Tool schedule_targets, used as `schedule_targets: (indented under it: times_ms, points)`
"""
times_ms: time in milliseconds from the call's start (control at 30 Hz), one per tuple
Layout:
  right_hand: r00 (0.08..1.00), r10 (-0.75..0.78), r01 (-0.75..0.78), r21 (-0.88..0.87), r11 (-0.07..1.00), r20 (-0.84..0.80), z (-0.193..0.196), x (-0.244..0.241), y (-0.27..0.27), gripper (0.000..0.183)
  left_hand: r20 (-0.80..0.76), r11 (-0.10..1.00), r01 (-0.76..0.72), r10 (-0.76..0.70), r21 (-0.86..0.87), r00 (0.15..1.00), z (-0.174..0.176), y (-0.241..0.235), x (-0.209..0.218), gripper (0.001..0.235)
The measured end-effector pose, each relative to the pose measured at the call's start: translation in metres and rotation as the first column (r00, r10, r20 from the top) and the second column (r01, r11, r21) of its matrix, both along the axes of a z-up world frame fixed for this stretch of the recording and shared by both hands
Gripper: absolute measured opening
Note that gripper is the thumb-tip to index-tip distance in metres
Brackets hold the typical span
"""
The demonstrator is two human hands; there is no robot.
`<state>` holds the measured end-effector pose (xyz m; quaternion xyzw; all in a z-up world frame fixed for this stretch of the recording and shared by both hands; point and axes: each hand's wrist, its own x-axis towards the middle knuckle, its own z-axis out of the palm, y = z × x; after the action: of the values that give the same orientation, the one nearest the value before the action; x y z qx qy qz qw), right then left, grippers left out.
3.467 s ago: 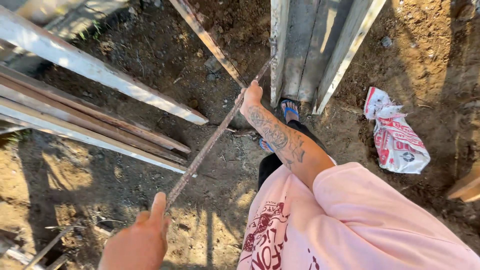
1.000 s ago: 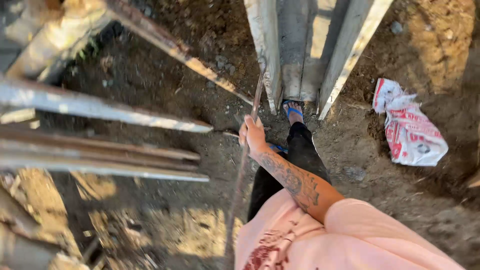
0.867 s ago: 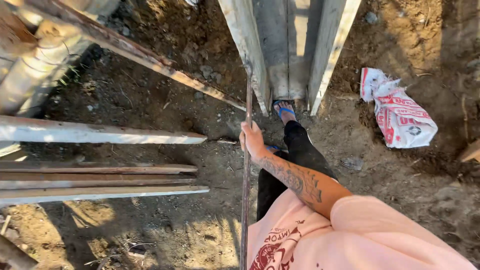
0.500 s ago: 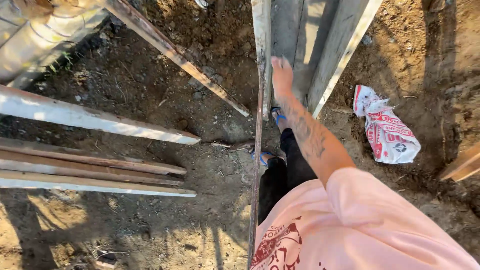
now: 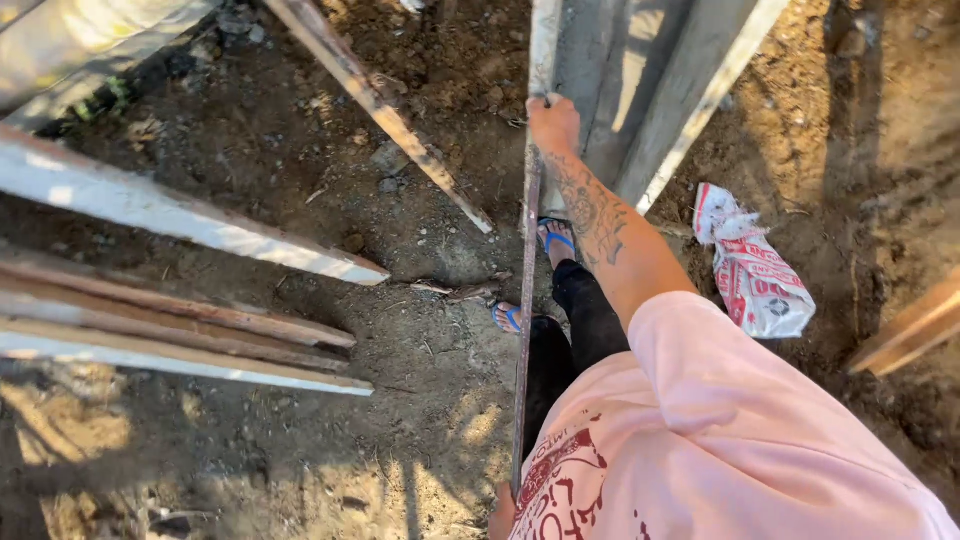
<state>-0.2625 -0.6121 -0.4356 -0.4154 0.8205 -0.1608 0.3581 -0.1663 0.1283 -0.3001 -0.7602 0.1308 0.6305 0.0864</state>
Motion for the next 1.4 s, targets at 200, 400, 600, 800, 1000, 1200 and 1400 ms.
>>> schedule_targets:
  times_ms: [200, 400, 600, 800, 1000, 1200, 1400]
  points:
    - [0.94, 0.323, -0.23, -0.496, 0.837, 0.11, -0.009, 0.003, 0.025, 0.031, 0.38, 0.66, 0.348, -0.101, -0.666, 0.919, -0.105, -0.018, 0.005, 0.025]
    - [0.568, 0.255, -0.059, -0.271, 0.961, 0.783, 0.043, 0.01, 0.137, 0.023, 0.417, 0.928, 0.209, -0.065, -0.309, 0.907, -0.004, -0.053, 0.032, 0.028]
    - [0.518, -0.288, 0.215, 0.204, 0.955, 0.806, -0.012, -0.04, 0.331, 0.018, 0.41, 0.934, 0.257, -0.138, -0.249, 0.901, 0.015, -0.039, 0.052, 0.034]
    - [0.515, -0.592, 0.245, 0.555, 0.795, 0.62, -0.072, -0.086, 0.419, 0.043, 0.431, 0.783, 0.533, -0.38, -0.322, 0.818, 0.054, -0.01, 0.039, 0.039]
    - [0.88, -0.364, 0.206, 0.447, 0.871, 0.304, -0.067, -0.132, 0.43, 0.049, 0.102, 0.903, 0.43, -0.427, -0.014, 0.899, 0.109, -0.052, -0.023, 0.048]
    - [0.993, -0.024, -0.019, 0.362, 0.932, 0.114, -0.159, -0.198, 0.46, 0.051, 0.128, 0.869, 0.493, -0.494, 0.039, 0.86, 0.163, -0.098, -0.11, 0.049]
    - [0.903, -0.157, -0.031, 0.425, 0.905, 0.399, -0.097, -0.215, 0.41, 0.047, 0.192, 0.839, 0.529, -0.544, 0.13, 0.817, 0.241, -0.17, -0.169, 0.049]
